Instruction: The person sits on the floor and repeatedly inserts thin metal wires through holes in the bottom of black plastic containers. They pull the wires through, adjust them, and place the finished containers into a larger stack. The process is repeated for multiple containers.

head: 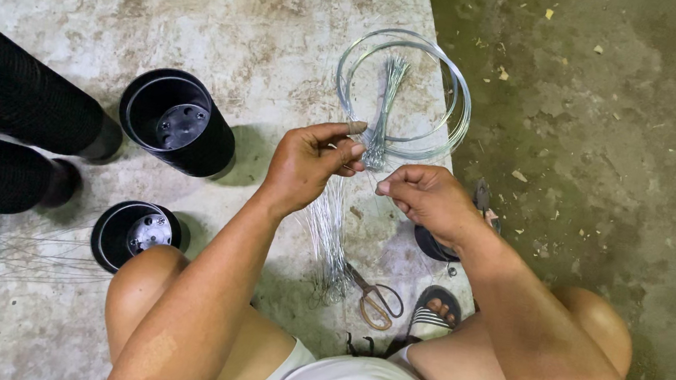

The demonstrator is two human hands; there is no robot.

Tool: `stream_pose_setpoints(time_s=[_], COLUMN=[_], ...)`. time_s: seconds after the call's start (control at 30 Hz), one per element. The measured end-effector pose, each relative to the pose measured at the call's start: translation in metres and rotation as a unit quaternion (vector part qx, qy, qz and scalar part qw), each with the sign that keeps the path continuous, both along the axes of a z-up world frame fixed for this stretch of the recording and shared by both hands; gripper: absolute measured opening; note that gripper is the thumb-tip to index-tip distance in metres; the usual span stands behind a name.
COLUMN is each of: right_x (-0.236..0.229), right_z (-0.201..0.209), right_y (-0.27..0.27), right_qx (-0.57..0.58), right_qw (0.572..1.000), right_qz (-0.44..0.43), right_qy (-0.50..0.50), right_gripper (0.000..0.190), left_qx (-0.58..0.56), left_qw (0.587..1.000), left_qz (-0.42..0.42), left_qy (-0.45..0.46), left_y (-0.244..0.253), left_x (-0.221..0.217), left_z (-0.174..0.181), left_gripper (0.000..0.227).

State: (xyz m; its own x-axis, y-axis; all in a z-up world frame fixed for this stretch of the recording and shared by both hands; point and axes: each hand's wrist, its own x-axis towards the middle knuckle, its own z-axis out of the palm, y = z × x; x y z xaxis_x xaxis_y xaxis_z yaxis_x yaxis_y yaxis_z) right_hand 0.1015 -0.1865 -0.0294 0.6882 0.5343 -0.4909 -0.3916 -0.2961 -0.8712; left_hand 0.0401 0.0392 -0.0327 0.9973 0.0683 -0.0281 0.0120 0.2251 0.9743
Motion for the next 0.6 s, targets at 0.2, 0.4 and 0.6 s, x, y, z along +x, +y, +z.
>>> stream_pose_setpoints(time_s=[0.2, 0.4, 0.6], right_x=[-0.002, -0.005, -0.006], right_z=[0.000, 0.005, 0.000], right_y=[0.003, 0.006, 0.008], right_qx=[-0.008, -0.082, -0.037], right_qw=[1.000, 0.988, 0.959], right_qz=[0.009, 0.032, 0.047], right_qy=[-0.028, -0.124, -0.276], right_gripper=[0.015, 0.018, 0.017], left_qx=[0.015, 0.086, 0.075], left_qw=[0.999, 0.994, 0.995], left_qz=[0.027, 0.066, 0.060], left_qy=[0.011, 0.030, 0.028], left_y=[-0.006, -0.012, -0.013], left_x=[0.004, 0.004, 0.005], left_z=[-0.002, -0.002, -0.001], left_gripper=[0.038, 0.033, 0.035])
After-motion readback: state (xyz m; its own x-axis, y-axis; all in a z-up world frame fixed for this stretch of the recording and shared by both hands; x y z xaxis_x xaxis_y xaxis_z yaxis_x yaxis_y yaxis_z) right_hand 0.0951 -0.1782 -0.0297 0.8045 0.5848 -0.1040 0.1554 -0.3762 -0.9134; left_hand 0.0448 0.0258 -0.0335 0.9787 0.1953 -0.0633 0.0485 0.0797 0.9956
